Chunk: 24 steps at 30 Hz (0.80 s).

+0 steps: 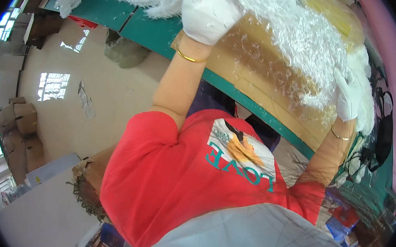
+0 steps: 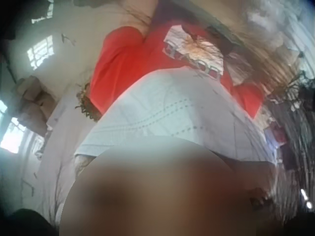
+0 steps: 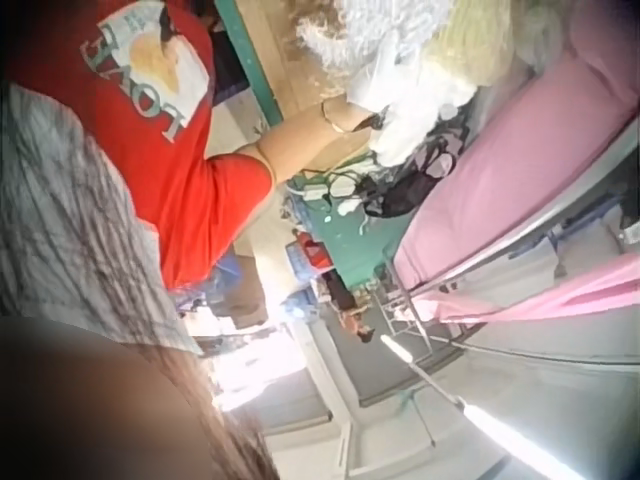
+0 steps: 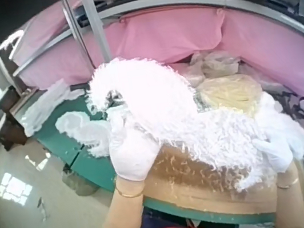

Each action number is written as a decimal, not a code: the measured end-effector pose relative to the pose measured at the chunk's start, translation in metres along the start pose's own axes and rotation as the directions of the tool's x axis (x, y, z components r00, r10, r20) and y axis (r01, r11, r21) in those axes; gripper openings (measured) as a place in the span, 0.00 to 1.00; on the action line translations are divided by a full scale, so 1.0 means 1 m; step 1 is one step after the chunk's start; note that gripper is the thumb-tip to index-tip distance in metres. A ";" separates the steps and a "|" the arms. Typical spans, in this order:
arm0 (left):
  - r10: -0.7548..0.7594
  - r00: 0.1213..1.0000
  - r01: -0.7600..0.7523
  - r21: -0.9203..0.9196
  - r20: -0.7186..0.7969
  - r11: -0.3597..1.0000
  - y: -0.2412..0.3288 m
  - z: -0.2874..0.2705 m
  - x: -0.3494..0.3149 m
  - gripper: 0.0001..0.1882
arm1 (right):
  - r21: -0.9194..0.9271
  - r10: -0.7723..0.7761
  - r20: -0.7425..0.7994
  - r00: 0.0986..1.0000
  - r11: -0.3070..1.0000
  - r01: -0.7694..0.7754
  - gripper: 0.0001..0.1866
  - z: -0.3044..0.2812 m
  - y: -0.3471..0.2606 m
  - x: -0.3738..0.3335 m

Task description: Applying hot glue and synthetic fibers to a mesh template to create a hairpiece.

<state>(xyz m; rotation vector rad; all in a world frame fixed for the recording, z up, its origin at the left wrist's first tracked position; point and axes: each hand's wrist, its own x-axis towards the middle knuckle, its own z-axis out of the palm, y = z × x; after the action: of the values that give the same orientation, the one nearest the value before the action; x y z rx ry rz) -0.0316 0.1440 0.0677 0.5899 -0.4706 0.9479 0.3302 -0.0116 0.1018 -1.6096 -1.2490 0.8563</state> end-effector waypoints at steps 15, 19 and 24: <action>0.180 0.968 -0.164 0.108 -0.172 0.981 -0.026 0.024 -0.012 0.21 | 0.066 -0.102 -0.076 0.992 0.992 0.107 0.19 0.003 0.037 -0.006; -0.009 0.972 0.004 -0.020 -0.236 1.000 0.006 -0.025 -0.018 0.13 | -0.028 -0.045 0.053 0.998 0.999 0.047 0.23 -0.003 0.051 0.017; -0.147 0.929 0.127 -0.082 -0.341 0.989 0.063 -0.079 0.016 0.21 | -0.559 -0.513 0.019 0.858 0.706 0.435 0.22 0.038 -0.074 0.024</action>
<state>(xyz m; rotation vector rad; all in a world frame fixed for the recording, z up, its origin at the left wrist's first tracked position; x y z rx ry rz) -0.0685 0.2338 0.0342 0.3858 -0.1381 0.8782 0.2762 0.0266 0.1573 -1.6064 -1.8101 0.0388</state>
